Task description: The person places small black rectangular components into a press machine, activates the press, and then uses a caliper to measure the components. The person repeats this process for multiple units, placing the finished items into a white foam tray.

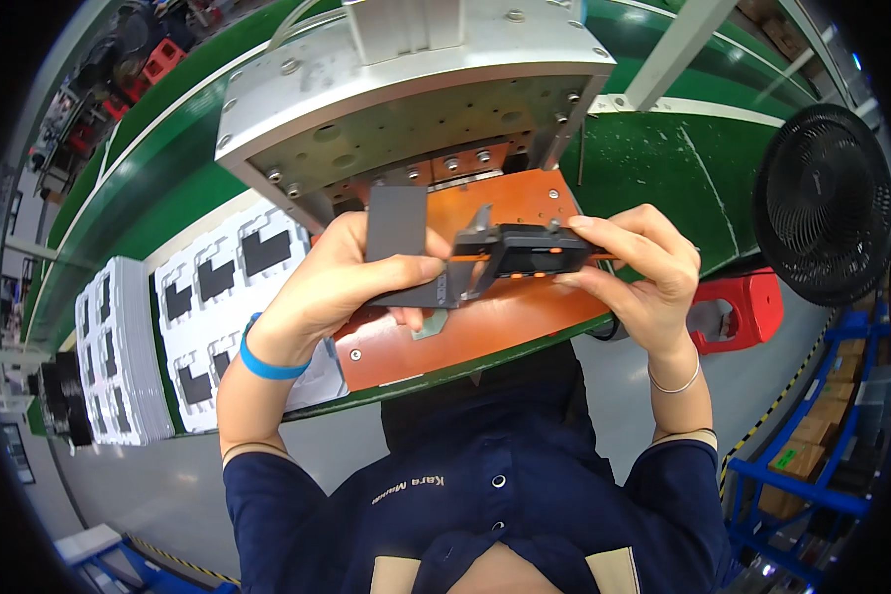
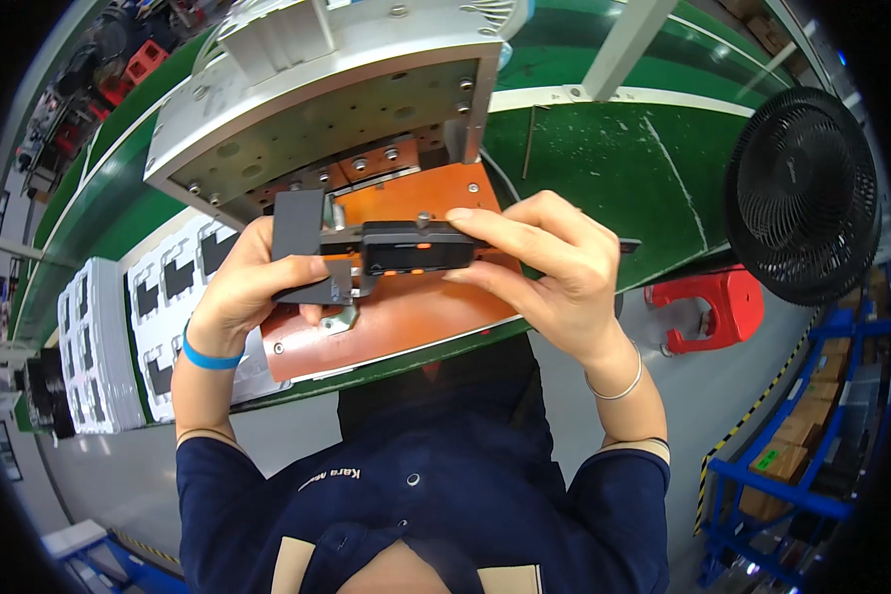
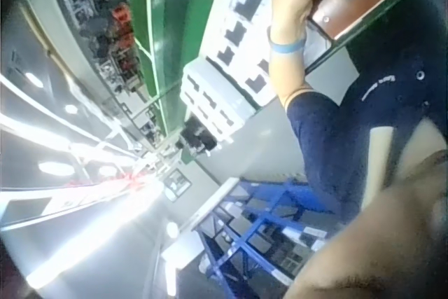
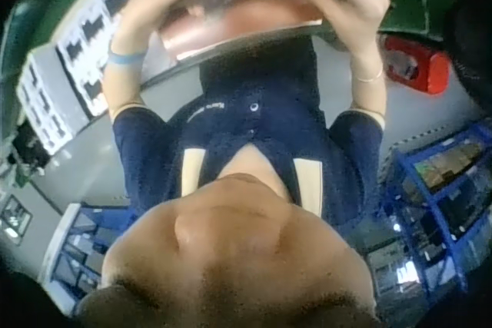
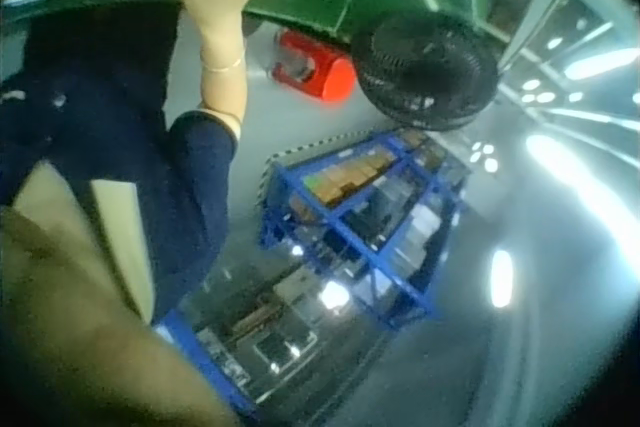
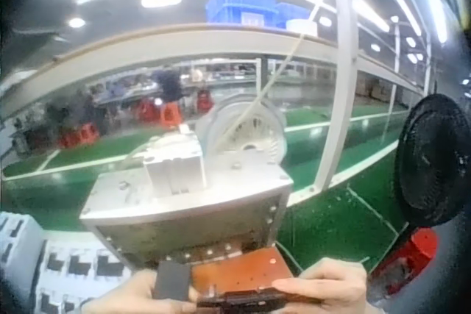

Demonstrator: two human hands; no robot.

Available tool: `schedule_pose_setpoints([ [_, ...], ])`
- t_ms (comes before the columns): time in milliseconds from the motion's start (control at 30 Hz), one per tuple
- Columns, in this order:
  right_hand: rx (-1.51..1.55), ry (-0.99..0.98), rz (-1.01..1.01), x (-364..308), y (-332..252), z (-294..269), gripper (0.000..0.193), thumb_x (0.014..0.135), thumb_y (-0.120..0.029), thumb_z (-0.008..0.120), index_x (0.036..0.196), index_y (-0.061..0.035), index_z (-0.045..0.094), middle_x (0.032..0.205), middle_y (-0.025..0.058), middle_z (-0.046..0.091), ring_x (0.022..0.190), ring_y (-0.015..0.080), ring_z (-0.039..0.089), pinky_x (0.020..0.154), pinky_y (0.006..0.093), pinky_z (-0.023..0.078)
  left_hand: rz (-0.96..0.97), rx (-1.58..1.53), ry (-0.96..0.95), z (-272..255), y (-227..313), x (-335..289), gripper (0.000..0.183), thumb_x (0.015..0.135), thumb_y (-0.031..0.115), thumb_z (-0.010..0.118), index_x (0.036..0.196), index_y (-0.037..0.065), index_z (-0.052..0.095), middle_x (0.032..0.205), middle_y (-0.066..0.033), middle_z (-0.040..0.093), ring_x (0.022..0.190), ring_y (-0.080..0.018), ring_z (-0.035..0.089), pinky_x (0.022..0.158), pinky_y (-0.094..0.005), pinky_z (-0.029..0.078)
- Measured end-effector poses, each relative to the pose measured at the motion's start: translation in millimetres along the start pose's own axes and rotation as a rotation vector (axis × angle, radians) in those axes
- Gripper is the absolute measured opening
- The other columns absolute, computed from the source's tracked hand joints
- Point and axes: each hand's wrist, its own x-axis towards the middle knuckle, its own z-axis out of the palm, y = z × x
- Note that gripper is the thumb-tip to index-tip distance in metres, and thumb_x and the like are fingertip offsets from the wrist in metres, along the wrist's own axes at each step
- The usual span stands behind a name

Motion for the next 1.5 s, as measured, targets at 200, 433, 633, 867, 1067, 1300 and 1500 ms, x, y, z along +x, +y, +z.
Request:
schedule_pose_setpoints([
  [200, -0.023, 0.087, 0.184, -17.9, 7.5, -34.7, 0.054, 0.062, 0.002, 0.083, 0.115, 0.0018, 0.070, 0.092, 0.0078, 0.065, 0.082, 0.0148, 0.061, 0.069, 0.0248, 0.050, -0.031, 0.199, 0.041, -5.9, 18.8, -28.3, 0.027, 0.097, 0.018, 0.063, 0.113, -0.003, 0.062, 0.082, -0.0107, 0.069, 0.059, -0.0135, 0.068, 0.050, -0.0218, 0.051],
  [433, -0.045, 0.164, 0.634, -81.3, 142.3, -88.4, 0.046, 0.085, -0.001, 0.076, 0.129, 0.0009, 0.062, 0.088, -0.0050, 0.057, 0.079, 0.0031, 0.053, 0.073, 0.0161, 0.041, 0.411, 1.151, 0.741, -33.0, -26.5, -132.5, 0.036, 0.084, -0.007, 0.059, 0.118, 0.000, 0.066, 0.105, -0.0113, 0.061, 0.092, -0.0210, 0.063, 0.072, -0.0294, 0.051],
  [633, -0.296, 0.152, 0.740, -116.2, 245.2, -85.2, 0.043, 0.085, -0.019, 0.080, 0.121, 0.0009, 0.068, 0.077, -0.0065, 0.056, 0.067, 0.0026, 0.046, 0.062, 0.0181, 0.035, 0.286, 1.377, 1.230, -23.5, -149.4, -120.7, 0.054, 0.072, -0.012, 0.052, 0.124, -0.001, 0.062, 0.123, -0.0231, 0.051, 0.111, -0.0410, 0.049, 0.096, -0.0469, 0.042],
  [867, -0.699, 0.054, 0.621, -104.0, 248.0, -72.3, 0.046, 0.082, -0.045, 0.077, 0.118, -0.0159, 0.073, 0.082, 0.0020, 0.055, 0.069, 0.0152, 0.053, 0.065, 0.0305, 0.043, 0.205, 1.306, 1.246, -2.7, -172.2, -125.7, 0.053, 0.082, 0.003, 0.051, 0.135, 0.002, 0.054, 0.141, -0.0254, 0.042, 0.128, -0.0422, 0.039, 0.107, -0.0516, 0.031],
  [1067, -0.717, 0.033, 0.662, -96.8, 233.0, -64.1, 0.045, 0.084, -0.046, 0.074, 0.118, -0.0159, 0.073, 0.082, 0.0028, 0.054, 0.070, 0.0161, 0.054, 0.066, 0.0311, 0.043, 0.086, 1.344, 1.192, 13.6, -188.1, -128.8, 0.051, 0.095, 0.031, 0.057, 0.140, 0.008, 0.053, 0.152, -0.0234, 0.036, 0.142, -0.0436, 0.027, 0.113, -0.0617, 0.018],
  [1300, -0.763, -0.008, 0.625, -104.8, 245.7, -68.0, 0.046, 0.088, -0.047, 0.070, 0.122, -0.0157, 0.070, 0.085, 0.0048, 0.054, 0.075, 0.0199, 0.057, 0.068, 0.0337, 0.045, 0.131, 1.384, 1.208, -0.9, -190.3, -128.5, 0.049, 0.095, 0.030, 0.058, 0.137, 0.007, 0.055, 0.150, -0.0220, 0.039, 0.141, -0.0416, 0.031, 0.113, -0.0597, 0.022],
  [1500, -0.780, -0.007, 0.594, -104.0, 237.4, -70.0, 0.045, 0.089, -0.046, 0.068, 0.122, -0.0154, 0.070, 0.085, 0.0057, 0.055, 0.077, 0.0220, 0.057, 0.070, 0.0356, 0.045, 0.260, 1.421, 1.560, -111.4, -171.2, -186.2, 0.044, 0.094, 0.022, 0.062, 0.129, -0.005, 0.057, 0.138, -0.0282, 0.050, 0.126, -0.0428, 0.046, 0.107, -0.0477, 0.037],
])
